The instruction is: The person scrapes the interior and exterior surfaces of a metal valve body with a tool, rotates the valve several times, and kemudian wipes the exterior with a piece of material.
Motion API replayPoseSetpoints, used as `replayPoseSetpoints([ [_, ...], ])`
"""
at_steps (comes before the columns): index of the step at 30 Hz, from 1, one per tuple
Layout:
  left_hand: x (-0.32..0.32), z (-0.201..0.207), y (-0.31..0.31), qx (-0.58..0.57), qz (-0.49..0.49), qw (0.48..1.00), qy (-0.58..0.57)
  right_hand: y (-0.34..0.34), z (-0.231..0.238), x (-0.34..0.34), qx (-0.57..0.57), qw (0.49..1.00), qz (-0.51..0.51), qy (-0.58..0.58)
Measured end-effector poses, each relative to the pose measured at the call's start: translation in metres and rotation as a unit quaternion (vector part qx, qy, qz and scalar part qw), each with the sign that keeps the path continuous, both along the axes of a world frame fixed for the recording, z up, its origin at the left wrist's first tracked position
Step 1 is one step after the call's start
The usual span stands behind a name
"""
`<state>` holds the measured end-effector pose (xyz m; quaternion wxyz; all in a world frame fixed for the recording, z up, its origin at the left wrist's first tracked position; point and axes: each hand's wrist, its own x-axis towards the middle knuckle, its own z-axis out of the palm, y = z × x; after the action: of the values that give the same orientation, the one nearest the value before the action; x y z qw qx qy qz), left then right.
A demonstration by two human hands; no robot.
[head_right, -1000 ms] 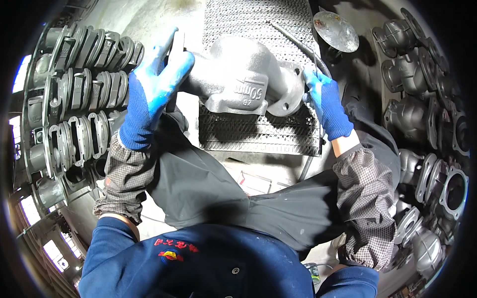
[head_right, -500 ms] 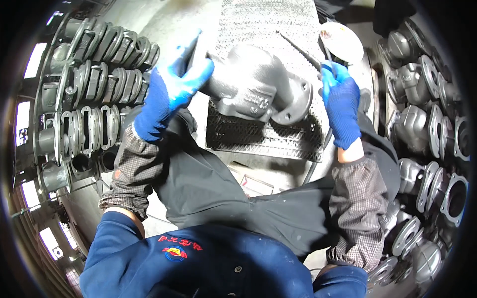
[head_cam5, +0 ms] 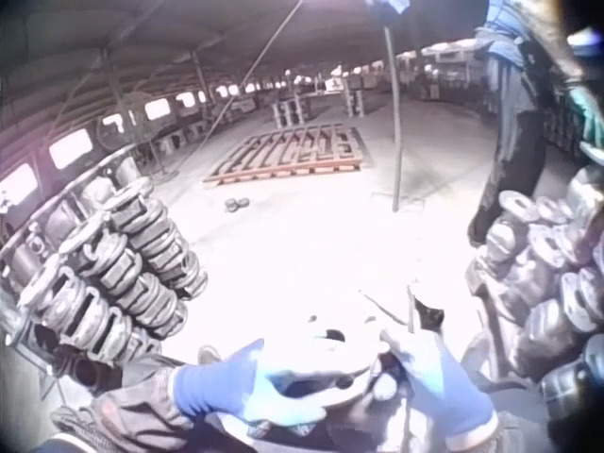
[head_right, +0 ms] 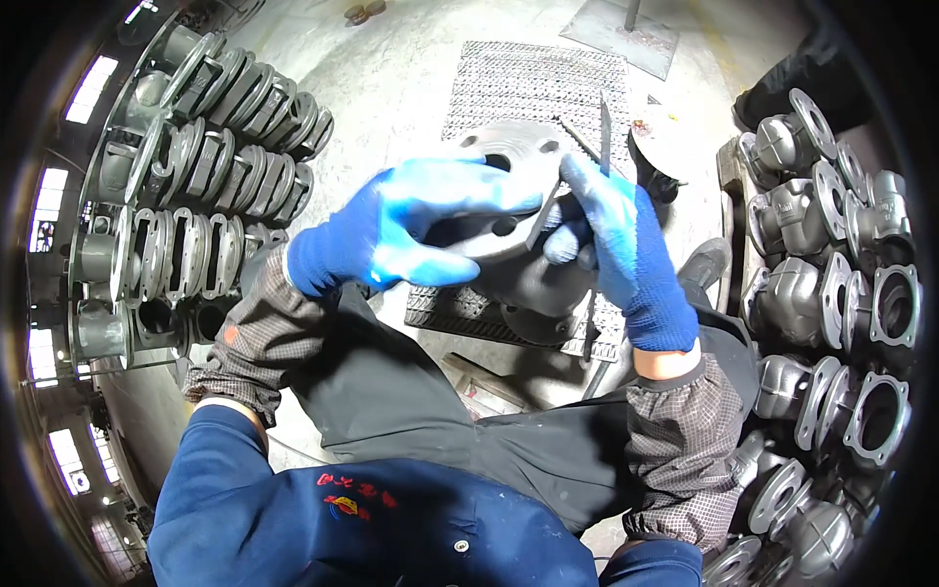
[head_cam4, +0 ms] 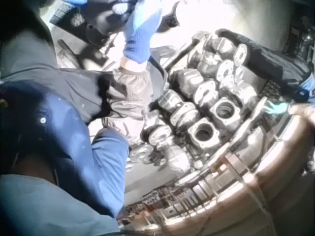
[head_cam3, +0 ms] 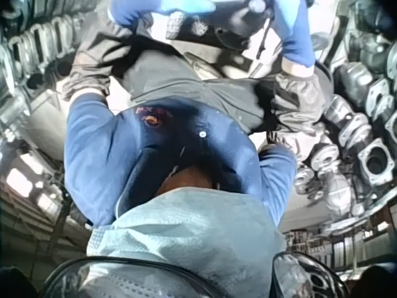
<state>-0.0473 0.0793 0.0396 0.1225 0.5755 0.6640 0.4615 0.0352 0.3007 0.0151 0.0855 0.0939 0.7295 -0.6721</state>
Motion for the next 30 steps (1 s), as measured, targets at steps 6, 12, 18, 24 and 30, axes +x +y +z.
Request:
replayPoseSetpoints([
  [6, -0.016, -0.045, -0.036, -0.058, 0.297, 0.917, -0.262, -0.020, -0.004, 0.012, 0.078, 0.981, -0.022, 0.179],
  [12, -0.014, -0.076, -0.057, -0.058, 0.284, 0.950, 0.121, -0.051, 0.018, 0.005, 0.023, 0.997, -0.018, 0.066],
  [18, 0.011, -0.028, -0.035, 0.061, 0.281, 0.882, -0.374, -0.023, -0.017, 0.012, 0.127, 0.979, 0.009, 0.156],
  [24, -0.005, -0.030, -0.021, 0.031, 0.276, 0.953, -0.119, -0.010, -0.028, 0.001, -0.042, 0.991, -0.099, -0.081],
  [30, 0.011, -0.018, 0.018, 0.011, 0.259, 0.916, -0.307, -0.030, 0.002, 0.015, 0.096, 0.954, -0.178, 0.222],
])
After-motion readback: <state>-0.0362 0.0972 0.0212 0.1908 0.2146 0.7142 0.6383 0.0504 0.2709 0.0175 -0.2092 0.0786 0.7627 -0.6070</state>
